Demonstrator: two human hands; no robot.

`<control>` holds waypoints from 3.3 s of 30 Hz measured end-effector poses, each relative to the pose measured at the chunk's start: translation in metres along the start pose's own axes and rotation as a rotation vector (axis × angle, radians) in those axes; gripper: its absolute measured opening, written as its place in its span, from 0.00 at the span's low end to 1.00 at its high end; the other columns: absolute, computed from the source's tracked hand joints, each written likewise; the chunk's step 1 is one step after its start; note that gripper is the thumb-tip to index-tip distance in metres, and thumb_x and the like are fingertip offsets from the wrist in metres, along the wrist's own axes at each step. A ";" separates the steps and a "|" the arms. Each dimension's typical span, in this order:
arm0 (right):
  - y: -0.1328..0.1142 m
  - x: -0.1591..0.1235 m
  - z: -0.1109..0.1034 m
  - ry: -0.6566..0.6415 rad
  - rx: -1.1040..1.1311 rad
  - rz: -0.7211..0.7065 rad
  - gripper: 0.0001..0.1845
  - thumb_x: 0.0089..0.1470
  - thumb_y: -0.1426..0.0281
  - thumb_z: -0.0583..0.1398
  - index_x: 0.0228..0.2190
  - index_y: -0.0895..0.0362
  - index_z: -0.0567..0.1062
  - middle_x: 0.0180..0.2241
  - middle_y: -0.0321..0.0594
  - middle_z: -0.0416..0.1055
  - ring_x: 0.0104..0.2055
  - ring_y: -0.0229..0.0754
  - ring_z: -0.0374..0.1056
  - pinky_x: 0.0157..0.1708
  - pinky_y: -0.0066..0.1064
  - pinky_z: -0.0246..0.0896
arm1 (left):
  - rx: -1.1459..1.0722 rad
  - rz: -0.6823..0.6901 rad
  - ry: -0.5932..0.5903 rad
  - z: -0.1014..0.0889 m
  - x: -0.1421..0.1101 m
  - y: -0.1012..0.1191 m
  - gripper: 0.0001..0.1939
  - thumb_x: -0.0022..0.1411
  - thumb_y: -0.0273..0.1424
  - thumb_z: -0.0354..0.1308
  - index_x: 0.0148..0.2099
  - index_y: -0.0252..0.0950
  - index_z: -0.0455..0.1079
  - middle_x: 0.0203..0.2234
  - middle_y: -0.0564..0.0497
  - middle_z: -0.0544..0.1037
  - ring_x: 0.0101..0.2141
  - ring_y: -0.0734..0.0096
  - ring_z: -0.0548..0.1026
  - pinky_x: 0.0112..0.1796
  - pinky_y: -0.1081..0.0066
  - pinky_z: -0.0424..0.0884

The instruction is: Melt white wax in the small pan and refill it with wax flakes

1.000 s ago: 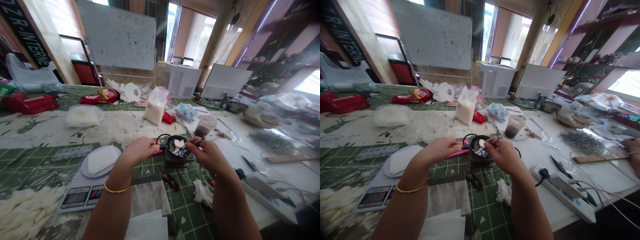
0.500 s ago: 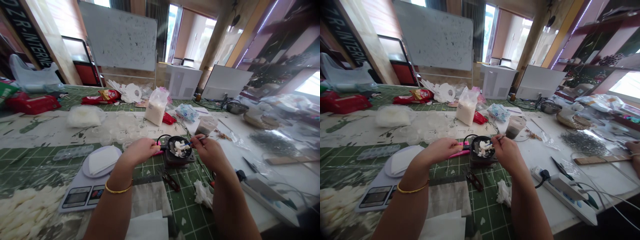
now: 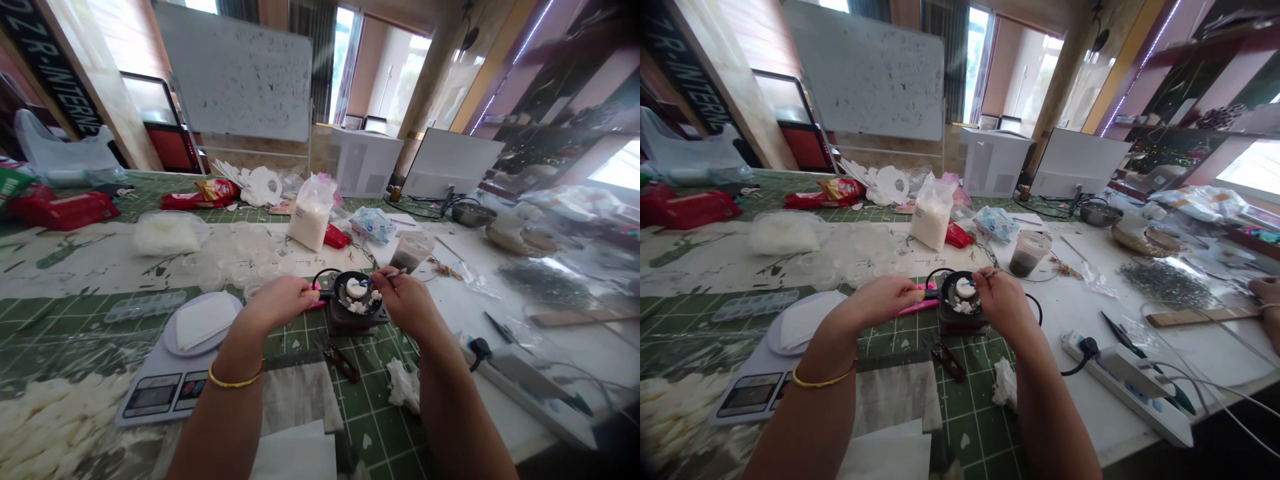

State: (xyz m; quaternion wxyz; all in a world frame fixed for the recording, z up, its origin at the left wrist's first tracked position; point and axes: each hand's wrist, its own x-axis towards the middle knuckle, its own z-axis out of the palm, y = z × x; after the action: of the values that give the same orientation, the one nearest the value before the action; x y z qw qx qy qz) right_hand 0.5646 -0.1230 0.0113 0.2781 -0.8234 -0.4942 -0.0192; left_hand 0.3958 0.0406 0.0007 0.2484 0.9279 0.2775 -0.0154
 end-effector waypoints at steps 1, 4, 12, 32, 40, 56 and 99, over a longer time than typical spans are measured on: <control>0.000 0.001 0.001 0.002 -0.007 0.014 0.18 0.57 0.62 0.48 0.27 0.55 0.73 0.30 0.39 0.74 0.32 0.40 0.68 0.33 0.28 0.55 | -0.001 0.000 0.001 0.000 0.000 0.000 0.20 0.57 0.45 0.42 0.24 0.35 0.63 0.21 0.50 0.71 0.23 0.71 0.65 0.23 0.71 0.51; -0.001 0.001 0.001 -0.033 0.020 0.009 0.19 0.57 0.62 0.48 0.24 0.55 0.73 0.32 0.38 0.75 0.31 0.39 0.68 0.33 0.28 0.55 | 0.003 0.000 -0.001 0.000 0.000 0.000 0.21 0.57 0.45 0.42 0.24 0.36 0.62 0.20 0.51 0.71 0.22 0.71 0.65 0.22 0.71 0.51; -0.002 0.003 0.002 -0.035 0.031 0.014 0.19 0.57 0.62 0.48 0.24 0.55 0.73 0.33 0.38 0.74 0.32 0.39 0.68 0.33 0.28 0.55 | 0.013 0.001 0.004 0.000 -0.001 0.001 0.21 0.58 0.45 0.41 0.24 0.36 0.62 0.21 0.51 0.70 0.22 0.71 0.65 0.23 0.71 0.51; -0.002 0.001 0.001 -0.052 -0.007 0.023 0.18 0.57 0.63 0.49 0.25 0.56 0.73 0.29 0.37 0.74 0.31 0.38 0.68 0.32 0.27 0.55 | 0.026 -0.004 0.001 0.000 0.000 0.001 0.21 0.57 0.45 0.42 0.24 0.36 0.63 0.21 0.51 0.71 0.22 0.72 0.65 0.22 0.71 0.51; -0.003 0.002 0.002 -0.036 -0.020 0.015 0.18 0.57 0.64 0.49 0.24 0.56 0.72 0.29 0.38 0.74 0.30 0.38 0.68 0.32 0.27 0.54 | 0.030 -0.001 0.006 0.001 0.000 0.001 0.20 0.58 0.44 0.42 0.25 0.36 0.64 0.21 0.50 0.71 0.23 0.71 0.65 0.23 0.71 0.51; -0.004 0.002 0.003 -0.084 0.050 -0.020 0.18 0.57 0.63 0.49 0.24 0.55 0.72 0.27 0.36 0.73 0.29 0.37 0.68 0.30 0.26 0.54 | 0.023 0.007 0.009 0.001 -0.001 0.002 0.20 0.58 0.44 0.42 0.23 0.36 0.61 0.19 0.52 0.70 0.21 0.73 0.64 0.22 0.71 0.50; -0.003 0.004 0.004 -0.042 -0.014 0.048 0.14 0.56 0.65 0.49 0.26 0.56 0.71 0.25 0.38 0.73 0.29 0.39 0.68 0.30 0.27 0.54 | 0.030 0.006 0.013 0.002 0.000 0.001 0.21 0.57 0.46 0.42 0.23 0.35 0.62 0.20 0.50 0.71 0.22 0.72 0.64 0.22 0.71 0.50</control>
State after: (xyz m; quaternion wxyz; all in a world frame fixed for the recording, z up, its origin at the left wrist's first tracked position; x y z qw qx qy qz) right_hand 0.5633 -0.1164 0.0108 0.2625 -0.8372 -0.4799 0.0014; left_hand 0.3968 0.0389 0.0000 0.2326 0.9324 0.2762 -0.0126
